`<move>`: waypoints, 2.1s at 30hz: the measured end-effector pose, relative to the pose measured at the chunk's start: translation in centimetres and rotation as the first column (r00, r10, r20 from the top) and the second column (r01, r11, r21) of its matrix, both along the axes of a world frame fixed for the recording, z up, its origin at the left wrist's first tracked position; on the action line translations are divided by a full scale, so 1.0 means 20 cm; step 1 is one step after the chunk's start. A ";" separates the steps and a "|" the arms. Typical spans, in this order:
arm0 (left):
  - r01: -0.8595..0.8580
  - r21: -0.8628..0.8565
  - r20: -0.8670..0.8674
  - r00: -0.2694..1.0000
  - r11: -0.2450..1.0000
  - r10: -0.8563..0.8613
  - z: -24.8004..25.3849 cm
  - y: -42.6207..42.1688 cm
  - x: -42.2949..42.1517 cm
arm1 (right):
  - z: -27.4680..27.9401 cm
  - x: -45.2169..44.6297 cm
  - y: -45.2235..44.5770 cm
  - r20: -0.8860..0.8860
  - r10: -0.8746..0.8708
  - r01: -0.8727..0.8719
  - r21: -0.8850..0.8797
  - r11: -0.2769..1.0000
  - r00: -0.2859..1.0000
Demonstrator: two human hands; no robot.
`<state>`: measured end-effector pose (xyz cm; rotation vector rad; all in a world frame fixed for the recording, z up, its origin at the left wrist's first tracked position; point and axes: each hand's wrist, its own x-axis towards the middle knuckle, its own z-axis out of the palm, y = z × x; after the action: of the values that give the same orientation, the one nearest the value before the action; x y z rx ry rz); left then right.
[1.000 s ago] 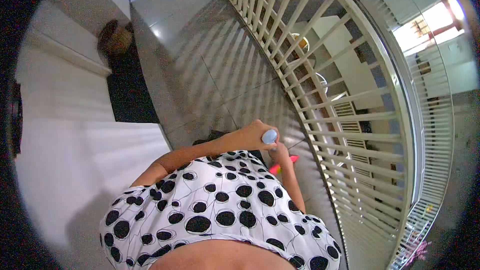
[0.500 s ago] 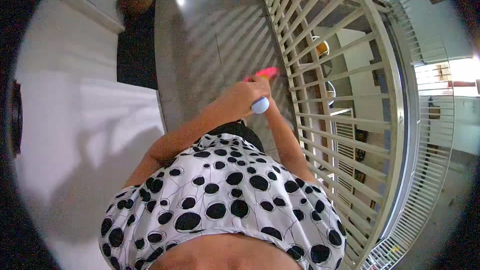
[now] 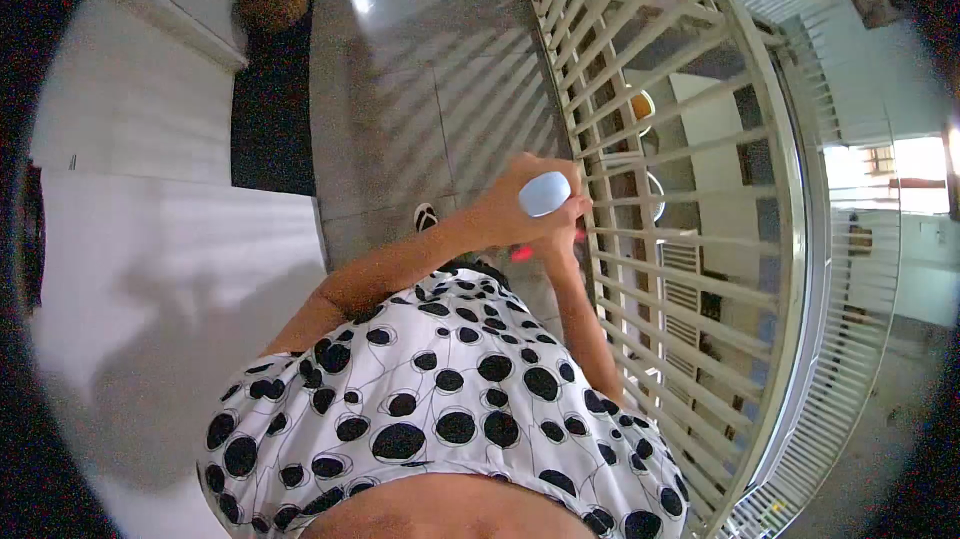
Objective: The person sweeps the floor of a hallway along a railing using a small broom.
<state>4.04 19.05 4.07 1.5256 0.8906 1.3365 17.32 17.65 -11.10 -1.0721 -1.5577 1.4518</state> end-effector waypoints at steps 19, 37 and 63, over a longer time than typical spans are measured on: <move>0.378 0.236 -0.495 0.840 0.895 -0.224 -0.18 -0.06 0.09 | -0.12 -0.05 0.09 0.332 -0.241 0.146 0.287 0.947 0.912; 0.266 -0.285 -0.295 0.890 0.921 -0.349 -0.32 -0.07 0.02 | -0.48 0.28 -0.12 0.590 -0.123 -0.137 0.378 0.916 0.798; -0.345 0.091 -0.431 0.832 0.934 0.349 -0.21 -0.22 -0.21 | -0.50 0.04 0.48 0.707 0.134 -0.468 0.302 0.830 0.694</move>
<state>-0.19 14.71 -0.15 1.7698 1.5126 1.2561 18.12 27.31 -21.14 -1.1139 -2.5599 0.8032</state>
